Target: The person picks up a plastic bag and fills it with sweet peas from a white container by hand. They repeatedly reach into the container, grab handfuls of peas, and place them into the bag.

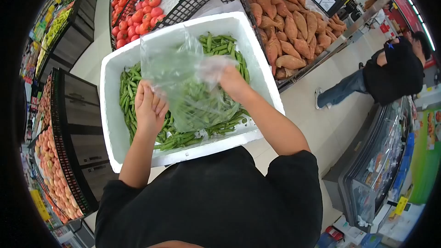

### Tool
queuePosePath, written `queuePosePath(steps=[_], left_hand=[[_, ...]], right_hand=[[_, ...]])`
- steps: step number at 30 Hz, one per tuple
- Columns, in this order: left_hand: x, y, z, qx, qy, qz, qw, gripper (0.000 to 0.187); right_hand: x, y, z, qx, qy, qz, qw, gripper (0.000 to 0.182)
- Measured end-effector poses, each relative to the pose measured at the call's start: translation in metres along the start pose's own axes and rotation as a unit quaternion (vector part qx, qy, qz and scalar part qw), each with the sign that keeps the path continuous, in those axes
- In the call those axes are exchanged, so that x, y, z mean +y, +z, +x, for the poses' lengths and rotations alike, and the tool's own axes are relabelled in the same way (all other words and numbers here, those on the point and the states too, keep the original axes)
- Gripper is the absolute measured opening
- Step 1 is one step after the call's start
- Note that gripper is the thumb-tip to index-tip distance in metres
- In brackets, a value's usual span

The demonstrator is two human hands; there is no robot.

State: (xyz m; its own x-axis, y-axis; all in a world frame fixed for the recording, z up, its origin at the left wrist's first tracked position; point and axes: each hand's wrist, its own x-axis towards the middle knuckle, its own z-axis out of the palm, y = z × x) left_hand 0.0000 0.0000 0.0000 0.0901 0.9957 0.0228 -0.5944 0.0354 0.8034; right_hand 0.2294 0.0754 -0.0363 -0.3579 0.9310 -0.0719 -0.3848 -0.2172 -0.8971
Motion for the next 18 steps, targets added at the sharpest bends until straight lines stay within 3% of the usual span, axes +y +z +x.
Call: queuePosePath(steps=[2, 3, 5, 6, 8, 9, 11, 12, 13, 15, 16, 18], left_hand=[[0.004, -0.002, -0.002, -0.035, 0.011, 0.026, 0.999, 0.018], [-0.022, 0.01, 0.002, -0.031, 0.014, -0.014, 0.999, 0.018], [-0.018, 0.008, 0.006, 0.029, 0.004, -0.021, 0.999, 0.018], [-0.016, 0.006, 0.006, 0.031, 0.006, -0.018, 0.999, 0.018], [-0.014, -0.001, 0.008, 0.034, 0.009, -0.02, 0.999, 0.017], [-0.015, -0.004, 0.009, 0.036, 0.013, -0.019, 0.999, 0.017], [-0.02, -0.01, 0.012, 0.034, 0.076, 0.121, 0.989, 0.018], [-0.023, -0.012, 0.012, 0.035, 0.078, 0.122, 0.989, 0.018], [-0.024, -0.014, 0.011, 0.022, 0.074, 0.166, 0.983, 0.017], [-0.028, -0.015, 0.007, 0.017, 0.073, 0.212, 0.974, 0.017], [-0.029, -0.011, 0.005, -0.011, 0.084, 0.262, 0.961, 0.015], [-0.033, -0.005, 0.003, -0.021, 0.102, 0.316, 0.943, 0.014]], right_hand=[[0.0, 0.003, -0.001, -0.079, 0.092, -0.139, 0.983, 0.031], [-0.011, -0.019, -0.013, -0.071, 0.112, -0.172, 0.976, 0.031], [0.002, -0.015, -0.019, -0.144, -0.142, -0.408, 0.89, 0.029], [0.0, -0.013, -0.019, -0.146, -0.144, -0.406, 0.891, 0.029], [-0.006, -0.009, -0.016, -0.187, -0.233, -0.521, 0.799, 0.034], [-0.005, -0.003, -0.017, -0.19, -0.237, -0.52, 0.798, 0.034], [0.004, 0.012, -0.027, -0.109, -0.111, -0.466, 0.871, 0.037], [0.033, 0.005, -0.023, -0.105, -0.202, -0.401, 0.887, 0.039], [0.034, 0.012, -0.022, -0.108, -0.202, -0.398, 0.888, 0.039], [0.032, 0.026, -0.02, -0.139, -0.362, -0.488, 0.782, 0.037], [0.042, 0.023, -0.019, -0.148, -0.364, -0.482, 0.783, 0.037], [0.067, 0.008, -0.02, -0.077, -0.272, -0.544, 0.79, 0.039]])
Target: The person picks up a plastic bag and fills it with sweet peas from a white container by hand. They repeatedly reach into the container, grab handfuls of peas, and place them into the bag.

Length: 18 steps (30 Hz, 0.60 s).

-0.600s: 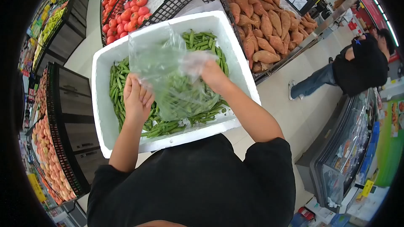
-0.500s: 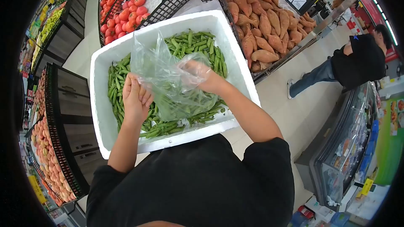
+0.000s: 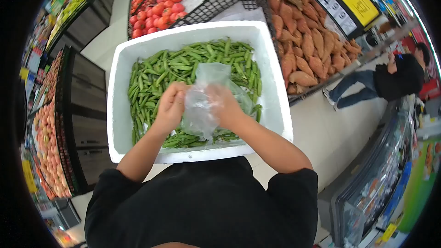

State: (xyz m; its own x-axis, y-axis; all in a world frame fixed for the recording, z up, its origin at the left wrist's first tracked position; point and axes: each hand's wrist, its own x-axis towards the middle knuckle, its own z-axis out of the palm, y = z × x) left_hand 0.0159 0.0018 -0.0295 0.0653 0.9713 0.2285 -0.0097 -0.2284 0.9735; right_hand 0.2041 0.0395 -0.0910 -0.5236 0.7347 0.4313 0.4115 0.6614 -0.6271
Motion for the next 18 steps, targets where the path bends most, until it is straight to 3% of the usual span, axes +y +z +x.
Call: queuePosePath(steps=[2, 3, 5, 7, 9, 10, 11, 13, 14, 15, 16, 17, 18], left_hand=[[0.0, 0.005, 0.0, -0.084, 0.083, -0.046, 0.992, 0.005], [0.003, 0.004, 0.002, -0.07, 0.092, -0.039, 0.992, 0.005], [0.009, 0.001, 0.003, -0.129, 0.216, 0.235, 0.939, 0.008], [0.01, 0.002, 0.004, -0.097, 0.198, 0.232, 0.947, 0.014], [0.01, -0.001, 0.008, 0.054, 0.194, 0.249, 0.947, 0.02], [0.006, -0.002, 0.011, 0.1, 0.157, 0.149, 0.971, 0.028], [0.005, -0.007, 0.015, 0.106, 0.163, 0.15, 0.969, 0.028], [0.006, -0.022, 0.022, 0.182, 0.006, -0.078, 0.98, 0.04], [0.002, -0.034, 0.027, 0.199, 0.005, -0.141, 0.97, 0.052], [0.004, -0.036, 0.024, 0.2, 0.006, -0.137, 0.97, 0.052], [0.006, -0.039, 0.023, 0.159, -0.019, -0.249, 0.955, 0.056], [0.008, -0.041, 0.021, 0.117, -0.043, -0.357, 0.926, 0.06], [0.006, -0.034, 0.022, 0.102, -0.075, -0.373, 0.919, 0.08]], right_hand=[[-0.006, -0.007, 0.003, -0.016, -0.025, -0.041, 0.999, 0.038], [-0.009, -0.013, 0.008, -0.02, -0.038, -0.092, 0.995, 0.036], [-0.014, -0.022, 0.009, -0.029, -0.051, -0.056, 0.997, 0.035], [-0.019, -0.026, 0.014, -0.033, -0.051, -0.022, 0.998, 0.035], [-0.025, -0.03, 0.012, 0.023, 0.091, 0.15, 0.984, 0.035], [-0.015, -0.026, 0.014, -0.004, 0.135, 0.049, 0.99, 0.041], [-0.011, -0.034, 0.015, -0.005, 0.127, 0.047, 0.991, 0.041], [-0.042, -0.062, 0.032, 0.115, 0.069, 0.229, 0.964, 0.043], [-0.039, -0.064, 0.037, 0.112, 0.066, 0.231, 0.964, 0.043], [-0.034, -0.065, 0.048, 0.167, 0.026, 0.162, 0.972, 0.042], [-0.049, -0.068, 0.064, 0.223, -0.014, 0.092, 0.97, 0.042], [-0.07, -0.076, 0.076, 0.24, 0.02, 0.36, 0.901, 0.034], [-0.091, -0.085, 0.092, 0.277, 0.078, 0.463, 0.838, 0.033]])
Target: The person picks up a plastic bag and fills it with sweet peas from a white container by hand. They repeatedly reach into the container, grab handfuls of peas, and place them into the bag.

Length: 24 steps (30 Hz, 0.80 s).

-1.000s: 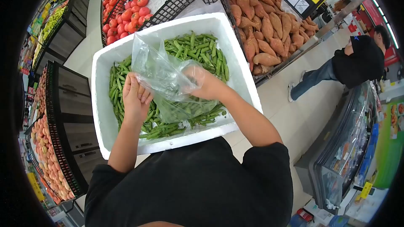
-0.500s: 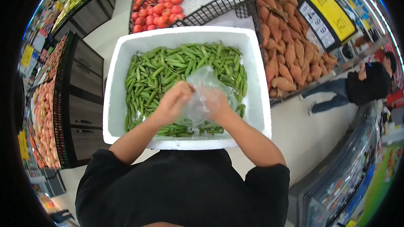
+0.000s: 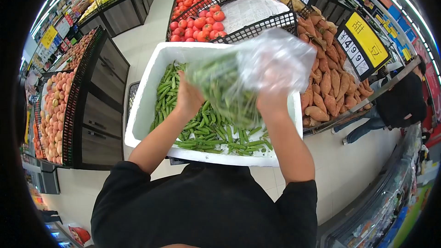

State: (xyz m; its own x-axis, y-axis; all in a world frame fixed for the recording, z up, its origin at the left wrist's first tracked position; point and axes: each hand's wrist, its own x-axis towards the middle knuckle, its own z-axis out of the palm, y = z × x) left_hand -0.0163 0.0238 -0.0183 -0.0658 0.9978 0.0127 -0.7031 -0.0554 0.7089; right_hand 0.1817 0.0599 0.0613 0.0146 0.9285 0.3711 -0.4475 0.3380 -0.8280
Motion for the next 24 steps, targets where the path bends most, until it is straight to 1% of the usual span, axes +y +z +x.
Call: queuePosePath(steps=[1, 2, 3, 4, 5, 6, 7, 8, 9, 10, 11, 12, 13, 14, 15, 16, 18, 19, 20, 21, 22, 23, 24], left_hand=[[-0.009, 0.008, -0.006, 0.002, 0.002, 0.001, 1.0, 0.08], [-0.019, 0.015, -0.016, -0.064, -0.015, 0.013, 0.998, 0.087], [-0.026, 0.019, -0.023, -0.129, -0.033, 0.025, 0.991, 0.095], [-0.024, 0.021, -0.025, -0.128, -0.035, 0.027, 0.991, 0.095], [-0.019, 0.025, -0.025, -0.102, -0.048, -0.012, 0.994, 0.103], [-0.016, 0.027, -0.024, -0.074, -0.06, -0.051, 0.994, 0.11], [-0.012, 0.023, -0.024, -0.073, -0.06, -0.049, 0.994, 0.11], [-0.005, 0.014, -0.024, -0.077, -0.076, -0.045, 0.993, 0.108], [0.002, 0.003, -0.022, -0.082, -0.091, -0.041, 0.992, 0.106], [0.0, -0.015, -0.012, -0.109, -0.098, -0.06, 0.987, 0.103], [0.006, -0.02, -0.009, -0.109, -0.101, -0.06, 0.987, 0.103], [0.009, -0.023, -0.006, -0.126, -0.072, -0.007, 0.989, 0.099], [0.014, -0.023, -0.002, -0.143, -0.039, 0.046, 0.988, 0.096], [0.022, -0.023, 0.001, -0.134, -0.047, 0.024, 0.99, 0.089], [0.032, -0.017, 0.003, -0.134, -0.041, 0.026, 0.99, 0.089], [0.044, -0.012, 0.003, -0.146, 0.006, 0.105, 0.984, 0.088], [0.065, -0.009, 0.006, -0.17, 0.085, 0.256, 0.948, 0.09], [0.078, -0.006, 0.007, -0.167, 0.089, 0.26, 0.947, 0.09], [0.091, -0.002, 0.008, -0.197, 0.102, 0.377, 0.899, 0.091], [0.103, 0.003, 0.008, -0.222, 0.11, 0.487, 0.838, 0.093], [0.112, 0.008, 0.007, -0.221, 0.09, 0.517, 0.822, 0.094], [0.12, 0.01, 0.012, -0.216, 0.085, 0.516, 0.825, 0.094], [0.127, 0.011, 0.019, -0.236, 0.092, 0.601, 0.758, 0.092]], right_hand=[[-0.01, 0.015, 0.008, 0.068, 0.068, 0.1, 0.99, 0.032], [-0.016, 0.029, 0.012, 0.067, 0.069, 0.101, 0.99, 0.032], [-0.02, 0.042, 0.014, 0.082, 0.117, 0.161, 0.977, 0.027], [-0.02, 0.052, 0.014, 0.099, 0.165, 0.22, 0.956, 0.024], [-0.015, 0.062, 0.012, 0.1, 0.165, 0.222, 0.956, 0.024], [-0.009, 0.071, 0.009, 0.082, 0.159, 0.253, 0.951, 0.02], [-0.004, 0.074, 0.007, 0.064, 0.154, 0.283, 0.945, 0.018], [0.001, 0.071, 0.004, 0.056, 0.163, 0.259, 0.951, 0.017], [0.018, 0.054, 0.007, 0.058, 0.162, 0.261, 0.95, 0.017], [0.043, 0.025, 0.014, -0.08, 0.158, 0.312, 0.933, 0.017], [0.055, 0.007, 0.017, -0.214, 0.15, 0.355, 0.898, 0.018], [0.047, 0.004, 0.01, -0.21, 0.151, 0.353, 0.899, 0.018], [0.032, 0.004, 0.0, -0.115, 0.177, 0.249, 0.945, 0.02], [0.023, 0.004, -0.008, -0.02, 0.198, 0.142, 0.97, 0.023], [0.024, -0.003, -0.01, -0.026, 0.196, 0.144, 0.97, 0.023], [0.029, -0.017, -0.012, -0.026, 0.194, 0.125, 0.973, 0.025], [0.044, -0.043, -0.017, -0.03, 0.192, 0.112, 0.974, 0.027], [0.05, -0.053, -0.02, -0.084, 0.185, 0.104, 0.973, 0.031], [0.058, -0.059, -0.022, -0.139, 0.178, 0.096, 0.969, 0.035], [0.059, -0.057, -0.027, -0.144, 0.179, 0.099, 0.968, 0.035], [0.061, -0.054, -0.035, -0.149, 0.206, 0.135, 0.958, 0.037], [0.063, -0.053, -0.043, -0.152, 0.235, 0.169, 0.945, 0.04], [0.074, -0.056, -0.048, -0.1, 0.303, 0.143, 0.937, 0.039]])
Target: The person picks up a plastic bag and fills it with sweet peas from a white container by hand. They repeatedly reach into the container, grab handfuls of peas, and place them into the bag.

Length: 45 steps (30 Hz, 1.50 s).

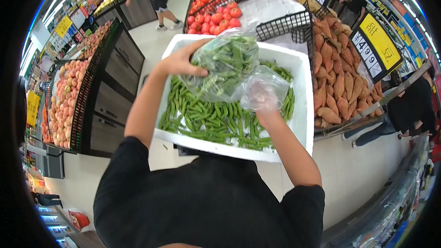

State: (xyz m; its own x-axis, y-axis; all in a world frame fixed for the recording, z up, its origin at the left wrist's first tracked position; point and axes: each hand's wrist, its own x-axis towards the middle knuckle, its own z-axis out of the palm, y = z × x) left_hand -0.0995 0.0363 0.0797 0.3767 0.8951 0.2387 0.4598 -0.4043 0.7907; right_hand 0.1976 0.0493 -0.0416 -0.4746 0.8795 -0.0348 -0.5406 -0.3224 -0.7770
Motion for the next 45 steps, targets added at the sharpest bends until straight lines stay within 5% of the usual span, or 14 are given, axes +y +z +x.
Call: queuePosePath(steps=[5, 7, 8, 9, 12, 15, 16, 18, 23, 31, 33, 38, 40, 45], left_hand=[[0.001, -0.013, 0.021, -0.093, 0.025, 0.113, 0.989, 0.071], [0.02, -0.014, 0.022, -0.116, -0.002, 0.143, 0.983, 0.068], [0.028, -0.014, 0.021, -0.141, -0.026, 0.174, 0.974, 0.065], [0.028, -0.014, 0.021, -0.14, -0.026, 0.175, 0.974, 0.065], [0.02, -0.008, 0.019, -0.143, -0.016, 0.252, 0.957, 0.064], [0.016, 0.001, 0.017, -0.153, -0.052, 0.256, 0.953, 0.064], [0.012, 0.004, 0.019, -0.157, -0.05, 0.254, 0.953, 0.064], [-0.001, 0.016, 0.024, -0.156, -0.012, 0.221, 0.963, 0.063], [-0.039, 0.034, 0.016, -0.108, 0.014, 0.202, 0.973, 0.062], [-0.103, 0.003, -0.068, 0.057, -0.082, 0.239, 0.966, 0.056], [-0.106, 0.002, -0.076, 0.033, -0.28, -0.017, 0.959, 0.052], [-0.118, -0.004, -0.077, 0.02, -0.264, -0.033, 0.964, 0.024], [-0.12, -0.006, -0.079, 0.024, -0.266, -0.029, 0.963, 0.024], [-0.117, -0.006, -0.079, 0.074, -0.232, -0.011, 0.97, 0.023]], right_hand=[[0.044, 0.0, -0.007, 0.046, 0.028, -0.145, 0.988, 0.033], [0.05, -0.001, -0.001, 0.003, 0.131, -0.312, 0.941, 0.028], [0.038, -0.003, 0.004, -0.129, -0.023, -0.596, 0.792, 0.031], [0.017, 0.01, -0.003, -0.13, -0.024, -0.596, 0.792, 0.031], [-0.032, 0.026, -0.012, -0.334, 0.144, -0.722, 0.589, 0.044], [-0.057, 0.0, 0.01, -0.18, 0.136, -0.711, 0.666, 0.043], [-0.061, 0.003, 0.018, -0.06, 0.115, -0.615, 0.778, 0.043], [-0.053, 0.022, 0.025, 0.052, 0.002, -0.49, 0.87, 0.044], [-0.019, -0.001, 0.063, -0.038, -0.005, -0.475, 0.879, 0.042], [-0.01, -0.013, 0.059, 0.053, 0.057, -0.345, 0.935, 0.025], [-0.009, -0.007, 0.054, 0.05, 0.107, -0.375, 0.92, 0.033], [-0.017, 0.002, 0.044, -0.001, 0.171, -0.439, 0.882, 0.041], [-0.014, -0.006, 0.045, -0.059, 0.106, -0.502, 0.856, 0.039], [-0.016, -0.012, 0.045, -0.066, 0.087, -0.423, 0.9, 0.038]])
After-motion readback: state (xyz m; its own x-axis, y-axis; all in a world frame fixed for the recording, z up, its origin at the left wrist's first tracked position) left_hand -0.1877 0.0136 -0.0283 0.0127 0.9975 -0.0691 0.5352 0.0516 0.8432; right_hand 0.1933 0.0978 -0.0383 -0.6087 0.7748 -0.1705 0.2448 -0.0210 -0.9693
